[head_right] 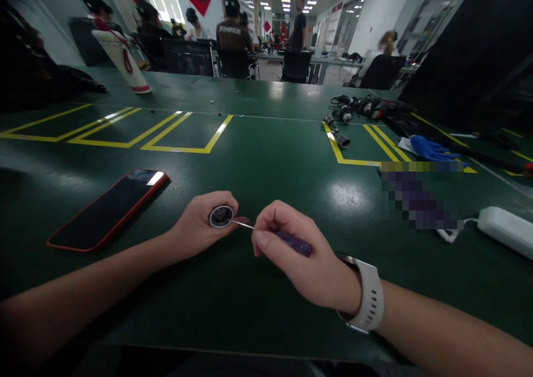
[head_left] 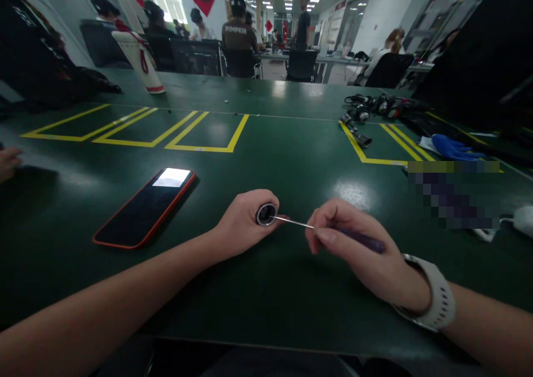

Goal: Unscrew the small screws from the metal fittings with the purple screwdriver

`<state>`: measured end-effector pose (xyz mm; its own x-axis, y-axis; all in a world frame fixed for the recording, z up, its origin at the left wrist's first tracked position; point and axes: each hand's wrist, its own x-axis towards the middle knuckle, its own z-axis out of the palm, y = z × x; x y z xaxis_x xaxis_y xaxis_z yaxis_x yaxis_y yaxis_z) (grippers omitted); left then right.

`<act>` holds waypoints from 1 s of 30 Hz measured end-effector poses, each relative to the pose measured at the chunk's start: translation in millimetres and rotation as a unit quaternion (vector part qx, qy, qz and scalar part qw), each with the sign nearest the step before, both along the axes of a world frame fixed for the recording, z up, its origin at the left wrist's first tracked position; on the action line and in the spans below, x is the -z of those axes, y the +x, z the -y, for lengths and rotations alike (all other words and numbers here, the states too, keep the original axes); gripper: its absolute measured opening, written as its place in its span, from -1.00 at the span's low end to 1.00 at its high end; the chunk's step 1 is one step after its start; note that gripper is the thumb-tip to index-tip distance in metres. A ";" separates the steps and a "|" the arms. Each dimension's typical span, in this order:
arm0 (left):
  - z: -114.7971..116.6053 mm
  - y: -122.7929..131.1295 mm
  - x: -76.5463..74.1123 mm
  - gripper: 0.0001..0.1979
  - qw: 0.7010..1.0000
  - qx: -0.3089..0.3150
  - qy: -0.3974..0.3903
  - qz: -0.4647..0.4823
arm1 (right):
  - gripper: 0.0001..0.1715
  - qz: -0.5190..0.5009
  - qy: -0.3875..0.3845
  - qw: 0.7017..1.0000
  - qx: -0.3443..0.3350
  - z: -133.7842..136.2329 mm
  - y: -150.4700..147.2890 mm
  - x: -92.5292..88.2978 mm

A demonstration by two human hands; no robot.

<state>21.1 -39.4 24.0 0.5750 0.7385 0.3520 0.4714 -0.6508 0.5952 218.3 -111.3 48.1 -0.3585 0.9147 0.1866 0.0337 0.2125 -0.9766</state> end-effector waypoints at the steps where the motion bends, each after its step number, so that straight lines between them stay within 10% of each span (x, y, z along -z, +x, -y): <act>1: 0.6 0.7 0.4 -0.82 1.000 0.000 0.006 -0.004 | -0.90 0.047 0.031 0.998 0.001 2.8 -0.9 -1.3; 8: 3.3 4.7 2.3 -0.83 0.999 0.012 0.041 -0.023 | -0.91 0.144 0.119 0.982 -0.012 8.9 -4.3 -2.7; 20: 7.6 4.2 -1.1 -0.87 1.000 0.007 0.018 0.002 | -0.88 -0.166 -0.183 0.969 -0.014 -2.3 -6.3 15.4; 30: 8.2 4.8 0.6 -0.84 0.996 -0.007 0.067 -0.060 | -0.84 -0.008 -0.073 0.997 0.004 4.4 -3.6 10.0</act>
<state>26.0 -47.7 23.5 0.6086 0.6980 0.3774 0.5434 -0.7132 0.4428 214.7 -115.7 38.2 -0.3483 0.9357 0.0569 0.0188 0.0676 -0.9975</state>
